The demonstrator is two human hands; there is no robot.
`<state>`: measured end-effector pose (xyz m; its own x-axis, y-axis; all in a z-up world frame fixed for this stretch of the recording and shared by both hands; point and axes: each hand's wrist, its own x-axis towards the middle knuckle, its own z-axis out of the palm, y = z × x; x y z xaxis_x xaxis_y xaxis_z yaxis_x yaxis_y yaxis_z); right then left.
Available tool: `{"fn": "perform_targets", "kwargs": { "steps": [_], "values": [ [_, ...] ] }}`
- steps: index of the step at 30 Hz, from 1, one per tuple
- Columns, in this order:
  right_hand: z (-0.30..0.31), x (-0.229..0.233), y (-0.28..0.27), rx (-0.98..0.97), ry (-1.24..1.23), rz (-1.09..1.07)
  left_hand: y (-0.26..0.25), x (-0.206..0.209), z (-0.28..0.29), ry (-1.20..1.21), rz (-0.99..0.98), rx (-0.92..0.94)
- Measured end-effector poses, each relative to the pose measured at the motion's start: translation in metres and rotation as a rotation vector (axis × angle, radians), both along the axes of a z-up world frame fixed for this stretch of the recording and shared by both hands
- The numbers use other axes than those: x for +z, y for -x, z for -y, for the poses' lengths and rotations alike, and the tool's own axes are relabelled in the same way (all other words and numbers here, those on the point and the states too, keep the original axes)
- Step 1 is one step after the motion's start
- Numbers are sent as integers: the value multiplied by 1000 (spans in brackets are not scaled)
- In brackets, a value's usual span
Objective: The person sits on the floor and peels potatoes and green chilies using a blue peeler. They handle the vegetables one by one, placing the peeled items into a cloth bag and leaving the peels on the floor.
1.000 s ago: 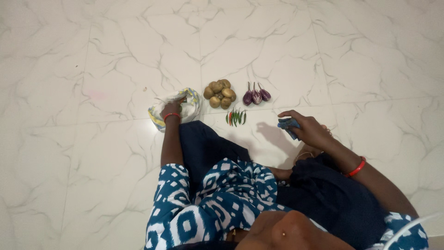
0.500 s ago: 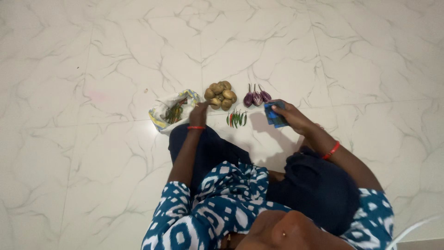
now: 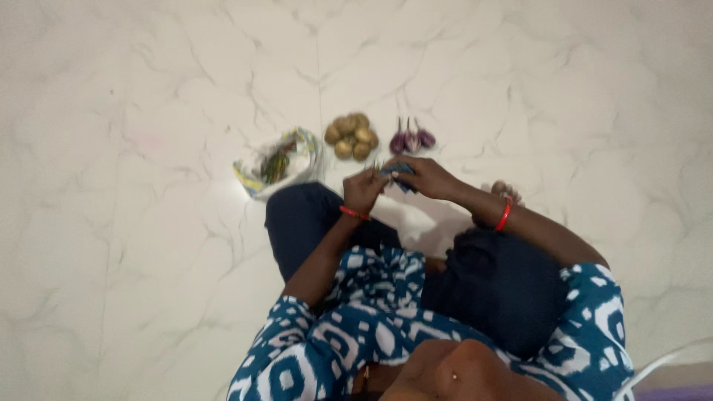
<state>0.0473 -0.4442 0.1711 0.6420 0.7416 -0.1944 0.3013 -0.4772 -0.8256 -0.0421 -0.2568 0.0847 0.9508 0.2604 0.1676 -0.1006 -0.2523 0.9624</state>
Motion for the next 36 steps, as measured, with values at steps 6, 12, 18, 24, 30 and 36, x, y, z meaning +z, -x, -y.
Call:
{"fn": "perform_targets", "kwargs": {
  "steps": [6, 12, 18, 24, 30, 36],
  "values": [
    [19, 4, 14, 30, -72, -3, -3, -20, 5, -141, -76, -73],
    [47, 5, 18, -16, -21, 125, -3, -8, 32, 38, -84, -227],
    [65, 6, 23, -16, 165, 411, -2, 15, 37, -57, -154, -168],
    [65, 23, 26, -160, 265, 219, -15, -13, 38, 543, -193, -232],
    [66, 33, 31, -143, 168, 369, -18, -37, 29, 1310, -323, -342],
    [68, 37, 30, -34, -21, 1068, -5, -15, 46, 1434, -506, -284]
  ]
}}
